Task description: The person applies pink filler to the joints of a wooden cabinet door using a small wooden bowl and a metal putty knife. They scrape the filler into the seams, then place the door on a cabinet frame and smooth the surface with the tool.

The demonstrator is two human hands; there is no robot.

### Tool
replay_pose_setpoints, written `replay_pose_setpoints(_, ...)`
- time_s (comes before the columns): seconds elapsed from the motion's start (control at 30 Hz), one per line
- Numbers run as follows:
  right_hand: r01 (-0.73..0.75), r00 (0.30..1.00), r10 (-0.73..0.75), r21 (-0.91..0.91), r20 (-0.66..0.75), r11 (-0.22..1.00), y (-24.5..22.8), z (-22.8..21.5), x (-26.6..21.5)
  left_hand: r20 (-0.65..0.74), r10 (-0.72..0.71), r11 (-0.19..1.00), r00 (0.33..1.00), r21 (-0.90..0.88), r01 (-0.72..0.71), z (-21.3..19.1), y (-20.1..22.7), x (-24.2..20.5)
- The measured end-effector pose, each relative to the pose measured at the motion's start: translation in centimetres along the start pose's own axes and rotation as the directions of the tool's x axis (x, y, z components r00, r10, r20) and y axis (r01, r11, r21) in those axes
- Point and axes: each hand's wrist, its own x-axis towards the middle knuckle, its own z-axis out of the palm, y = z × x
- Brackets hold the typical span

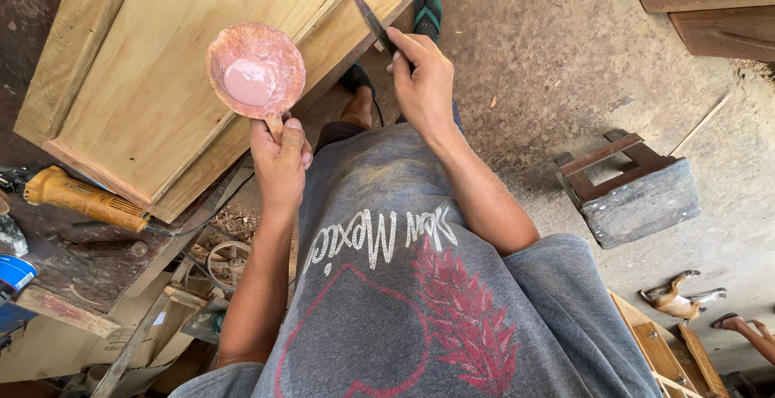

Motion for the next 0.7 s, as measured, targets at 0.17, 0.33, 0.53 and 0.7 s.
replay_pose_setpoints(0.17,-0.029,0.999,0.028,0.021,0.042,0.999,0.2,0.0,0.8,-0.004,0.005,1.000,1.000,0.004,-0.005,-0.1,0.2,-0.1)
replay_pose_setpoints(0.33,0.106,0.994,-0.106,-0.070,-0.001,0.992,0.1,0.3,0.1,-0.005,0.009,1.000,1.000,0.003,-0.009,-0.1,0.4,-0.1)
replay_pose_setpoints(0.53,0.188,0.982,-0.189,-0.167,0.010,0.968,0.3,0.7,-0.6,-0.005,0.011,0.999,1.000,0.034,-0.011,-0.3,0.4,0.0)
replay_pose_setpoints(0.7,0.246,0.968,-0.244,-0.340,0.048,0.908,0.2,0.2,-0.7,0.000,0.013,0.999,1.000,0.031,-0.013,-0.5,0.4,0.0)
